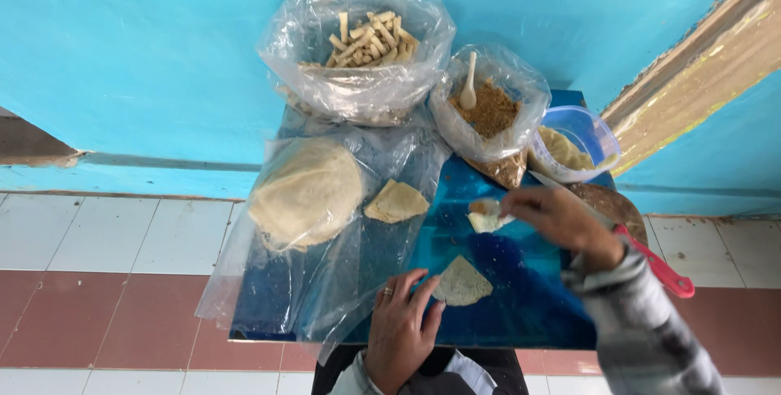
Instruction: The person folds triangular pieces of thin dough around a spoonful of brown filling, pinching the edges closed by hand, and places each folded pastry on the table with a growing pile of finished pieces. They repeat this folding cycle continuously, occasionally reaching into the filling bag with a spoon.
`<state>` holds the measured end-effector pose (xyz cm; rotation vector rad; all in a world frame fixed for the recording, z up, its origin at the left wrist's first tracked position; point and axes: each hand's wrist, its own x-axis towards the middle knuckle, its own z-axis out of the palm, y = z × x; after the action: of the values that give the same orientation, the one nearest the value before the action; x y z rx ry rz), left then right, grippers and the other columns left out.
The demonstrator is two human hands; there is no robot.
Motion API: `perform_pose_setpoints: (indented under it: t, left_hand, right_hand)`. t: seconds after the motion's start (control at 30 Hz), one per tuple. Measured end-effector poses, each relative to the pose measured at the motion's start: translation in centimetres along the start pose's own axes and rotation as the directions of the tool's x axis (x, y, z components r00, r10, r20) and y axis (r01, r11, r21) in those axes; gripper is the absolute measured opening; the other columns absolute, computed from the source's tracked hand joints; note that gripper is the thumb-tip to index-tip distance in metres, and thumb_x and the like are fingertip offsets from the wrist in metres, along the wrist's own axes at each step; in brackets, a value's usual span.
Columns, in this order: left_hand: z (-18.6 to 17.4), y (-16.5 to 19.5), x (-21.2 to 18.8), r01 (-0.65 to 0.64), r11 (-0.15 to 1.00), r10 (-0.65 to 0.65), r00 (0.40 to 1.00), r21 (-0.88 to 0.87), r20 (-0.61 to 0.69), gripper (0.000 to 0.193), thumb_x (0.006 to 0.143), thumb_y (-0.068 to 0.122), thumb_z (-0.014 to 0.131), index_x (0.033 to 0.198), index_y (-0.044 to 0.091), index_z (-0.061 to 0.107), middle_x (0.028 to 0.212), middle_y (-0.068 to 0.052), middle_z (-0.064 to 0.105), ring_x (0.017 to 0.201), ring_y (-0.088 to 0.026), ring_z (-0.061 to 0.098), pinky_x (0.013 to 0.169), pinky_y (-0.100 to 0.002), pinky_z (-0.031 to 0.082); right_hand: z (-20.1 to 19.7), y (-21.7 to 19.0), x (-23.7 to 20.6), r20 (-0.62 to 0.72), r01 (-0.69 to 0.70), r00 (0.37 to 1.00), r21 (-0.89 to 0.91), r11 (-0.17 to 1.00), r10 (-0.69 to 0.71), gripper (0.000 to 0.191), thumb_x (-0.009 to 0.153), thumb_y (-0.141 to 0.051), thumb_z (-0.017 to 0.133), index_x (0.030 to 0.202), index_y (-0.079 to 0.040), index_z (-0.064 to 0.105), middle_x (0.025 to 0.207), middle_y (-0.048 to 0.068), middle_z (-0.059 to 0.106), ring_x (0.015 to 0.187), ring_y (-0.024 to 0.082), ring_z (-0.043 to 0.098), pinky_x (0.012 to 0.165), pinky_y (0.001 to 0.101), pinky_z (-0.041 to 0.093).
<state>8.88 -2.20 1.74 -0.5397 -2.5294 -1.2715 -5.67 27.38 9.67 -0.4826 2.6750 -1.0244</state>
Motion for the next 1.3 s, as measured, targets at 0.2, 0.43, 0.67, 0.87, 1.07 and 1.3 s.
perform_pose_setpoints:
  t: [0.2, 0.43, 0.67, 0.87, 1.07, 1.3]
  left_hand:
    - [0.2, 0.0, 1.9, -0.048, 0.999, 0.048, 0.998, -0.001, 0.045, 0.054, 0.086, 0.019, 0.078, 0.134, 0.003, 0.058, 0.135, -0.017, 0.056, 0.122, -0.04, 0.055, 0.099, -0.053, 0.042]
    - [1.5, -0.4, 4.4, -0.079, 0.995, 0.076, 0.996, 0.053, 0.046, 0.056, 0.083, 0.017, 0.082, 0.131, 0.003, 0.059, 0.135, -0.017, 0.055, 0.123, -0.038, 0.055, 0.106, -0.053, 0.039]
    - [2.2, -1.0, 5.1, -0.066, 0.993, 0.065, 0.998, 0.095, 0.013, 0.046, 0.083, 0.016, 0.081, 0.125, 0.004, 0.065, 0.132, -0.016, 0.059, 0.123, -0.036, 0.056, 0.104, -0.052, 0.04]
    - [2.3, -1.5, 5.2, -0.047, 0.995, 0.046, 0.999, 0.09, 0.01, 0.041, 0.082, 0.014, 0.081, 0.119, 0.004, 0.068, 0.13, -0.015, 0.06, 0.121, -0.035, 0.058, 0.103, -0.05, 0.042]
    - [2.3, -1.8, 5.2, -0.067, 0.995, 0.067, 0.998, 0.073, 0.006, 0.034, 0.083, 0.014, 0.081, 0.114, 0.004, 0.071, 0.129, -0.013, 0.062, 0.12, -0.034, 0.059, 0.103, -0.051, 0.042]
    - [2.2, -1.3, 5.4, -0.089, 0.994, 0.089, 0.996, 0.058, 0.008, 0.022, 0.083, 0.01, 0.079, 0.104, 0.005, 0.074, 0.126, -0.012, 0.064, 0.118, -0.034, 0.062, 0.104, -0.052, 0.042]
  right_hand:
    - [7.3, -2.8, -5.3, -0.081, -0.038, 0.997, -0.199, 0.979, 0.022, 0.018, 0.092, -0.029, 0.07, 0.1, -0.015, 0.079, 0.08, 0.01, 0.076, 0.067, 0.026, 0.073, 0.06, 0.0376, 0.056]
    - [10.1, -5.2, -6.7, -0.322, 0.077, 0.907, -0.509, 0.858, -0.272, 0.011, 0.087, -0.022, 0.072, 0.096, -0.016, 0.076, 0.076, 0.004, 0.067, 0.069, 0.025, 0.069, 0.057, 0.0386, 0.054]
    - [10.7, -6.0, -6.8, -0.321, 0.083, 0.847, -0.708, 0.701, -0.424, 0.025, 0.08, -0.013, 0.074, 0.105, -0.017, 0.076, 0.074, 0.0, 0.058, 0.068, 0.018, 0.061, 0.058, 0.0352, 0.047]
    - [10.9, -5.9, -7.3, -0.279, 0.052, 0.858, -0.788, 0.613, -0.432, 0.039, 0.077, -0.006, 0.072, 0.114, -0.017, 0.073, 0.079, 0.001, 0.059, 0.072, 0.018, 0.06, 0.061, 0.0348, 0.045]
    - [11.2, -6.0, -7.5, -0.295, 0.059, 0.847, -0.774, 0.63, -0.442, 0.038, 0.077, -0.007, 0.072, 0.114, -0.017, 0.073, 0.08, 0.0, 0.06, 0.07, 0.017, 0.06, 0.058, 0.0343, 0.045]
    - [10.6, -6.2, -8.4, -0.328, 0.019, 0.851, -0.763, 0.647, -0.411, 0.033, 0.079, -0.009, 0.073, 0.111, -0.018, 0.074, 0.075, 0.0, 0.058, 0.069, 0.016, 0.06, 0.058, 0.0347, 0.045]
